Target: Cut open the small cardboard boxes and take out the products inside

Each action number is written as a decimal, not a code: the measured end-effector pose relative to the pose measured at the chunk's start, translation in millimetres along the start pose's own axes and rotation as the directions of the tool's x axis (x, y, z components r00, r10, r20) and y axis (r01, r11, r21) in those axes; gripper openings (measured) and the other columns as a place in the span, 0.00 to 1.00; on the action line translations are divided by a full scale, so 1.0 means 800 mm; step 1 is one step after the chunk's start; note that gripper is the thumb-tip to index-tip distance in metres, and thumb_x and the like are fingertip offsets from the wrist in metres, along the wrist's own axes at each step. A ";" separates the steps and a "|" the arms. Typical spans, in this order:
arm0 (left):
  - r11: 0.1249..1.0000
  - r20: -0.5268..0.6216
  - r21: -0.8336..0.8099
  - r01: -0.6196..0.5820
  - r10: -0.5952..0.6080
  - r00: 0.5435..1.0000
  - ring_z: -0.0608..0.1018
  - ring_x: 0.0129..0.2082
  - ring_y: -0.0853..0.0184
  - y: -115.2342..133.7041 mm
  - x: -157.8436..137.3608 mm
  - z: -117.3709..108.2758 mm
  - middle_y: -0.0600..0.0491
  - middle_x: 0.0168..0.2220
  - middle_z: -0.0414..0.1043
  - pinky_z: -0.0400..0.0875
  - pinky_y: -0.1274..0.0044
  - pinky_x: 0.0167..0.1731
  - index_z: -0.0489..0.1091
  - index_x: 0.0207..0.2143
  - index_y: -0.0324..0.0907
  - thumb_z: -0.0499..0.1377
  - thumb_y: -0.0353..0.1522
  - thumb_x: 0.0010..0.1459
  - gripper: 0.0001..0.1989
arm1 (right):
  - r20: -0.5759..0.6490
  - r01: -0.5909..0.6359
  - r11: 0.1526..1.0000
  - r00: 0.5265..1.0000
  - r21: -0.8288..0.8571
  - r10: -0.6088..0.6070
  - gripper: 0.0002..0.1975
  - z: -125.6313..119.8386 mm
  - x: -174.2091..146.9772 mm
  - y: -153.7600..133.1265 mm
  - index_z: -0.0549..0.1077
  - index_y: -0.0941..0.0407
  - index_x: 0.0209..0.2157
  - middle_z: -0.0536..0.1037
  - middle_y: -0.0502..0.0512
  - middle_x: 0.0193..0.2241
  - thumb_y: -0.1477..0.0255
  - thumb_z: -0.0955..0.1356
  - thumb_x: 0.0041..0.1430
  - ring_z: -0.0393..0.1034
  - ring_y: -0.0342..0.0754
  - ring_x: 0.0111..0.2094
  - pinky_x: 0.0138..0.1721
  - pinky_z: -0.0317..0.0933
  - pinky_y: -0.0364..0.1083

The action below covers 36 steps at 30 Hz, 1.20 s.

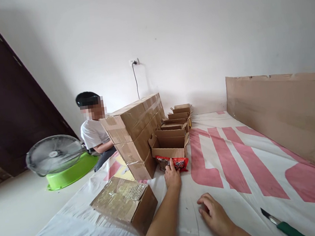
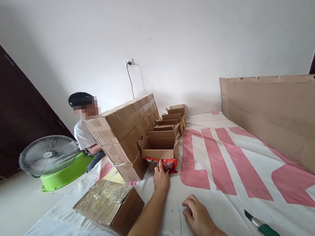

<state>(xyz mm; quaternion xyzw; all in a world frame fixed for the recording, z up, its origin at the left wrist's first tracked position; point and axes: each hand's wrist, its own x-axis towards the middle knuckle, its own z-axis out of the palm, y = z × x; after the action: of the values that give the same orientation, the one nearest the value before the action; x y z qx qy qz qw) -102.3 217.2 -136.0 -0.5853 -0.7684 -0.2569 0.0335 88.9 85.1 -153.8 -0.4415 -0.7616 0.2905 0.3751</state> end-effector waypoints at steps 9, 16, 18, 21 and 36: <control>0.980 0.139 -0.189 -0.056 0.083 0.987 0.70 0.56 0.51 0.013 -0.068 -0.032 0.34 0.55 0.62 0.63 0.61 0.56 0.41 0.68 0.32 0.57 0.29 0.57 0.41 | 0.033 -0.004 1.000 0.999 0.013 0.004 0.09 -0.004 0.000 -0.002 0.71 0.55 0.39 0.74 0.57 0.39 0.73 0.62 0.59 0.70 0.49 0.37 0.42 0.64 0.48; 0.578 0.095 -0.509 -0.638 0.774 0.626 0.68 0.60 0.59 -0.039 -0.190 -0.173 0.43 0.60 0.64 0.67 0.68 0.57 0.62 0.59 0.46 0.59 0.32 0.57 0.27 | 0.101 -0.010 1.000 0.995 0.003 0.010 0.08 -0.008 -0.002 -0.008 0.72 0.54 0.33 0.74 0.54 0.35 0.71 0.62 0.60 0.70 0.48 0.33 0.37 0.63 0.48; 0.555 -0.207 -0.400 -0.730 0.721 0.661 0.71 0.57 0.59 -0.080 -0.168 -0.225 0.45 0.54 0.70 0.68 0.66 0.55 0.67 0.53 0.48 0.56 0.29 0.60 0.18 | 0.103 -0.021 1.000 0.994 -0.010 0.022 0.07 -0.008 -0.002 -0.010 0.73 0.54 0.33 0.74 0.53 0.35 0.71 0.62 0.59 0.69 0.47 0.32 0.37 0.63 0.47; 0.857 -0.465 -0.370 -0.359 0.164 0.870 0.72 0.54 0.56 -0.154 -0.098 -0.279 0.46 0.49 0.71 0.66 0.61 0.56 0.70 0.44 0.44 0.58 0.38 0.58 0.13 | 0.106 -0.031 0.999 0.994 -0.011 0.032 0.07 -0.009 -0.002 -0.013 0.73 0.53 0.32 0.75 0.52 0.34 0.72 0.63 0.58 0.69 0.47 0.32 0.36 0.63 0.47; 0.710 0.038 -0.644 0.285 -0.343 0.939 0.77 0.37 0.57 -0.172 -0.129 -0.216 0.51 0.34 0.76 0.72 0.71 0.36 0.71 0.41 0.41 0.58 0.59 0.45 0.33 | -0.019 -0.186 0.927 0.979 0.326 0.203 0.14 -0.012 0.006 -0.015 0.74 0.54 0.36 0.75 0.54 0.35 0.60 0.65 0.58 0.69 0.50 0.38 0.44 0.61 0.50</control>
<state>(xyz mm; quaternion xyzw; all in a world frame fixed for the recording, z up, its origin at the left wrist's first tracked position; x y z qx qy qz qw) -239.2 26.0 -72.0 -0.4106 -0.7203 -0.5294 -0.1796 89.7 84.8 -137.8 -0.4548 -0.6464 0.4350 0.4314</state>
